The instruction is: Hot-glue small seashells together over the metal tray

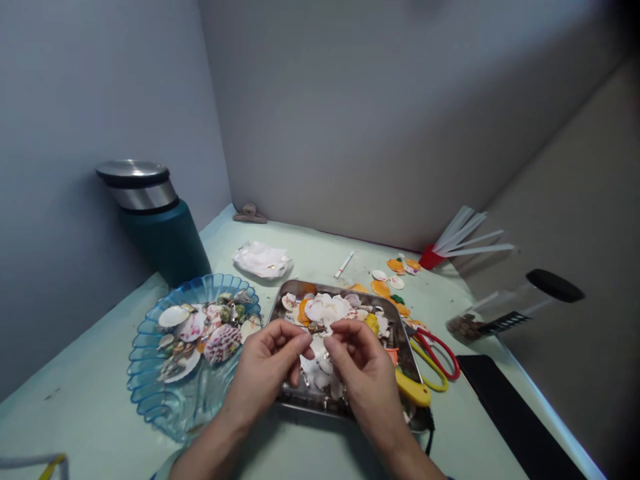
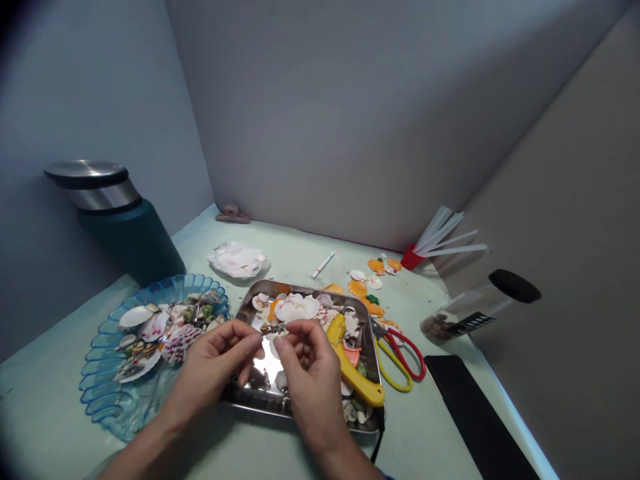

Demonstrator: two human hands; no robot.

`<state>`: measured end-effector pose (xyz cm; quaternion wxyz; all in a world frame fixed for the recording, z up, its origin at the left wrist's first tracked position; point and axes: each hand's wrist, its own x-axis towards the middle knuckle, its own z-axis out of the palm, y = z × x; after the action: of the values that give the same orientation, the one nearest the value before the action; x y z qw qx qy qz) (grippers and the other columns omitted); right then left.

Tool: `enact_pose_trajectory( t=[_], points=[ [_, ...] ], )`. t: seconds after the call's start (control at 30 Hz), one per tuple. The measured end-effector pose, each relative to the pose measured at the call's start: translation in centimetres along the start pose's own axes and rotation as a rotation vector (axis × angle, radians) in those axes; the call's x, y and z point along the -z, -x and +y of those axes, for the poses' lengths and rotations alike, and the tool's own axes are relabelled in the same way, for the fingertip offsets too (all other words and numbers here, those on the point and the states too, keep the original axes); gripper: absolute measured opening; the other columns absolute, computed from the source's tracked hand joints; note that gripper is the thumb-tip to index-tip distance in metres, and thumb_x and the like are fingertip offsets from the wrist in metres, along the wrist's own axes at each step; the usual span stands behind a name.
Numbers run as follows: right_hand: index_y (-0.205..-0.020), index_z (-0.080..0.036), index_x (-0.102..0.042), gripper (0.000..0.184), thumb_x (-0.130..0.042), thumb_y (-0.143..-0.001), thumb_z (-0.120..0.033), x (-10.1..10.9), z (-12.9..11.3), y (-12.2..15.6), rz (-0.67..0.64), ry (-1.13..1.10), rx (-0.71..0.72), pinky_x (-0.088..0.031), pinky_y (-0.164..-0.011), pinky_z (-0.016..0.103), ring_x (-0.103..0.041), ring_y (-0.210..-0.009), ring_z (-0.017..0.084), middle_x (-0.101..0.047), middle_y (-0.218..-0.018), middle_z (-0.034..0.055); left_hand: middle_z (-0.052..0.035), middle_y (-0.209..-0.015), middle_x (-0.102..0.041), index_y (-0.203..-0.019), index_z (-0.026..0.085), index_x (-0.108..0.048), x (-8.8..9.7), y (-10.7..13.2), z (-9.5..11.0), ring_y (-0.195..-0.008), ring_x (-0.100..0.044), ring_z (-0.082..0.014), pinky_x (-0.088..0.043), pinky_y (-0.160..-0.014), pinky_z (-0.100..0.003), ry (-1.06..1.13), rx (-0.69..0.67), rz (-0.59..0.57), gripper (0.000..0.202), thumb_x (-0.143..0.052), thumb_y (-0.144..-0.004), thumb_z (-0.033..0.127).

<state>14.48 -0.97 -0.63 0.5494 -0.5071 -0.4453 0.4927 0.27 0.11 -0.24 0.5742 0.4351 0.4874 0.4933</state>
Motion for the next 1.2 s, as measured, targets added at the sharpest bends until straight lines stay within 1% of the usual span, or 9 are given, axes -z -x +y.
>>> enact_pose_trajectory(
  t=[0.17,0.3,0.4,0.73,0.87,0.97,1.03,1.13,1.2],
  points=[
    [-0.088,-0.022,-0.061,0.013,-0.066,-0.083,-0.033,0.4,0.2,-0.1,-0.012,0.096,0.085,-0.04,-0.054,0.022,-0.05,-0.064,0.013,-0.057,-0.076,-0.002,0.0026,-0.056,-0.064,-0.068,0.015,-0.06,0.1,0.0,-0.1,-0.037,-0.046,-0.0049,-0.032,-0.04,-0.018,0.0,-0.003,-0.007,0.024,-0.07,-0.075,0.036],
    [-0.084,-0.022,-0.062,0.005,-0.065,-0.084,-0.027,0.5,0.2,-0.1,0.003,0.16,0.189,-0.041,-0.06,0.024,-0.053,-0.068,0.015,-0.059,-0.076,-0.0018,0.0032,-0.054,-0.062,-0.066,0.015,-0.06,0.0,0.0,0.0,-0.036,-0.046,-0.0052,-0.033,-0.04,-0.018,0.003,0.001,-0.002,0.024,-0.071,-0.073,0.036],
    [-0.082,-0.022,-0.062,0.004,-0.064,-0.085,-0.024,0.5,0.2,0.0,0.018,0.202,0.239,-0.042,-0.063,0.025,-0.054,-0.07,0.015,-0.059,-0.076,-0.0018,0.0032,-0.054,-0.062,-0.067,0.015,-0.062,0.1,0.0,0.1,-0.036,-0.047,-0.0052,-0.034,-0.04,-0.018,-0.001,0.004,-0.001,0.022,-0.071,-0.072,0.035],
    [-0.083,-0.021,-0.061,0.006,-0.062,-0.086,-0.027,0.6,0.5,0.0,0.012,0.244,0.224,-0.042,-0.062,0.026,-0.054,-0.07,0.016,-0.059,-0.077,-0.0009,0.0021,-0.058,-0.065,-0.072,0.015,-0.064,0.0,0.0,-0.1,-0.036,-0.048,-0.0052,-0.033,-0.039,-0.017,0.045,0.03,0.001,0.02,-0.074,-0.07,0.032],
    [-0.084,-0.022,-0.061,0.008,-0.062,-0.085,-0.03,0.5,0.2,-0.1,0.007,0.234,0.22,-0.043,-0.062,0.027,-0.055,-0.07,0.017,-0.06,-0.077,-0.0003,0.0015,-0.059,-0.065,-0.072,0.015,-0.064,0.0,0.0,-0.2,-0.037,-0.049,-0.0058,-0.035,-0.039,-0.018,0.041,0.003,0.005,0.019,-0.073,-0.07,0.032],
    [-0.089,-0.022,-0.062,0.012,-0.061,-0.086,-0.033,0.6,0.0,0.1,-0.022,0.273,0.212,-0.045,-0.065,0.028,-0.057,-0.072,0.019,-0.062,-0.081,0.0017,0.0026,-0.056,-0.062,-0.073,0.016,-0.066,0.0,0.1,-0.2,-0.039,-0.049,-0.0074,-0.037,-0.041,-0.02,0.003,-0.061,0.063,0.016,-0.071,-0.072,0.031],
    [-0.093,-0.022,-0.063,0.015,-0.06,-0.085,-0.035,0.9,0.1,0.1,-0.031,0.31,0.214,-0.046,-0.072,0.03,-0.059,-0.082,0.021,-0.065,-0.09,0.0041,0.0027,-0.054,-0.06,-0.074,0.017,-0.068,0.2,0.4,0.0,-0.043,-0.05,-0.0095,-0.039,-0.044,-0.021,-0.087,-0.161,0.125,0.011,-0.068,-0.075,0.028],
    [-0.093,-0.022,-0.064,0.021,-0.063,-0.081,-0.039,1.7,0.4,0.1,0.017,0.32,0.219,-0.048,-0.08,0.034,-0.06,-0.093,0.025,-0.066,-0.097,0.007,-0.0026,-0.07,-0.068,-0.072,0.019,-0.07,1.2,1.2,0.5,-0.064,-0.061,-0.0157,-0.047,-0.061,-0.026,-0.322,-0.407,0.247,0.008,-0.066,-0.078,0.022],
    [-0.091,-0.022,-0.065,0.024,-0.064,-0.078,-0.043,2.3,0.6,0.1,0.052,0.34,0.206,-0.048,-0.081,0.037,-0.061,-0.095,0.027,-0.067,-0.099,0.0082,-0.0044,-0.079,-0.071,-0.073,0.021,-0.072,2.5,2.0,0.9,-0.076,-0.063,-0.0186,-0.048,-0.069,-0.029,-0.457,-0.516,0.313,0.009,-0.065,-0.079,0.02]
  ],
)
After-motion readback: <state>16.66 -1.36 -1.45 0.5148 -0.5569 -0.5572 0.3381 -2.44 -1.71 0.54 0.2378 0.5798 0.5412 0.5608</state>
